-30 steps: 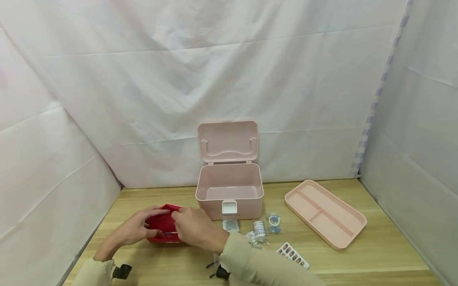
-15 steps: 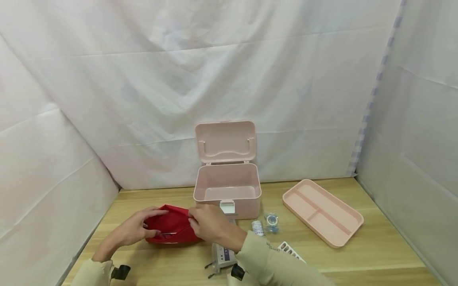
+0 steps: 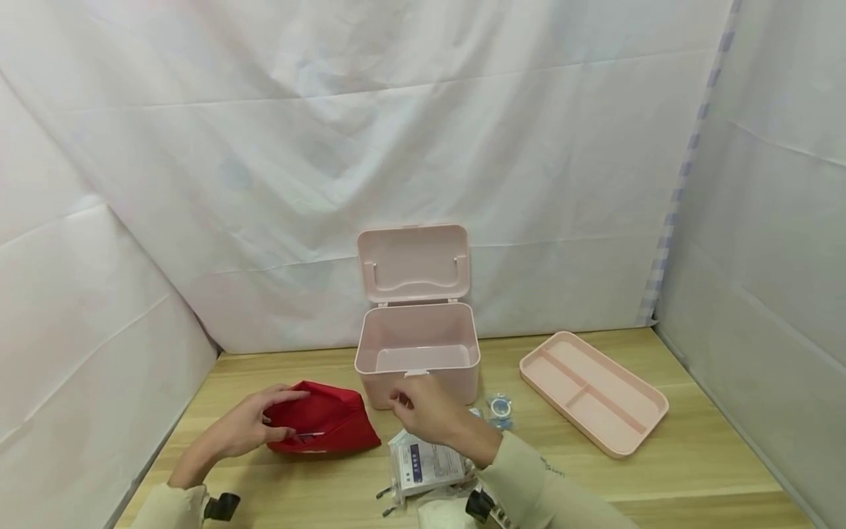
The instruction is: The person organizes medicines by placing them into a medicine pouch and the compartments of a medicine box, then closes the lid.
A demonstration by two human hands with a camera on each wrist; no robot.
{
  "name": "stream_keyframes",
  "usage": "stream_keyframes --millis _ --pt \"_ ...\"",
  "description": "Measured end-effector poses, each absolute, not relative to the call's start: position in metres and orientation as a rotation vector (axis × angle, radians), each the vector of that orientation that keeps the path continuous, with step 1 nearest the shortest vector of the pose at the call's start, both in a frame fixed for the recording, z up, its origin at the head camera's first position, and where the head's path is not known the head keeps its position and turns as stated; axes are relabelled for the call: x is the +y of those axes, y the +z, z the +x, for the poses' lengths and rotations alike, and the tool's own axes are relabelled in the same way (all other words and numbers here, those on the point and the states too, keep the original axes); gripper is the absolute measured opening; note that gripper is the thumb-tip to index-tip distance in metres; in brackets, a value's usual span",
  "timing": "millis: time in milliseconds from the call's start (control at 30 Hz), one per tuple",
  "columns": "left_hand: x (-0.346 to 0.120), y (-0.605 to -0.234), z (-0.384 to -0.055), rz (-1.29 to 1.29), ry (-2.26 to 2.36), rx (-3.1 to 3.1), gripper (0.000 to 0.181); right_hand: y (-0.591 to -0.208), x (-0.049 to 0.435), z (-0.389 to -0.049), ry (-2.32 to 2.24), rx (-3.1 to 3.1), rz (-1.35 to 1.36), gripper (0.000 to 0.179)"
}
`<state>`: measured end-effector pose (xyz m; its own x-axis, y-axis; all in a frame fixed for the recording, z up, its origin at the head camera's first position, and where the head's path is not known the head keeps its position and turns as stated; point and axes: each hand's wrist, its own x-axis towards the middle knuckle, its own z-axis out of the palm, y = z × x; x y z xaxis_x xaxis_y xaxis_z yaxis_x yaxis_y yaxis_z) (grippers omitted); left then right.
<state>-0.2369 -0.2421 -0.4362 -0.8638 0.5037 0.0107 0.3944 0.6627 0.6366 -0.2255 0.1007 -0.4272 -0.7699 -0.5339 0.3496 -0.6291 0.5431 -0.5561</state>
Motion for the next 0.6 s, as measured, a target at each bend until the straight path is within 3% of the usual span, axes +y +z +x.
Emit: stream_keyframes --millis 600 --pt "-0.241 -0.436 -0.236 0.696 0.979 2.709 0.055 -0.449 0.157 -0.236 1.177 -2.744 0.868 0.004"
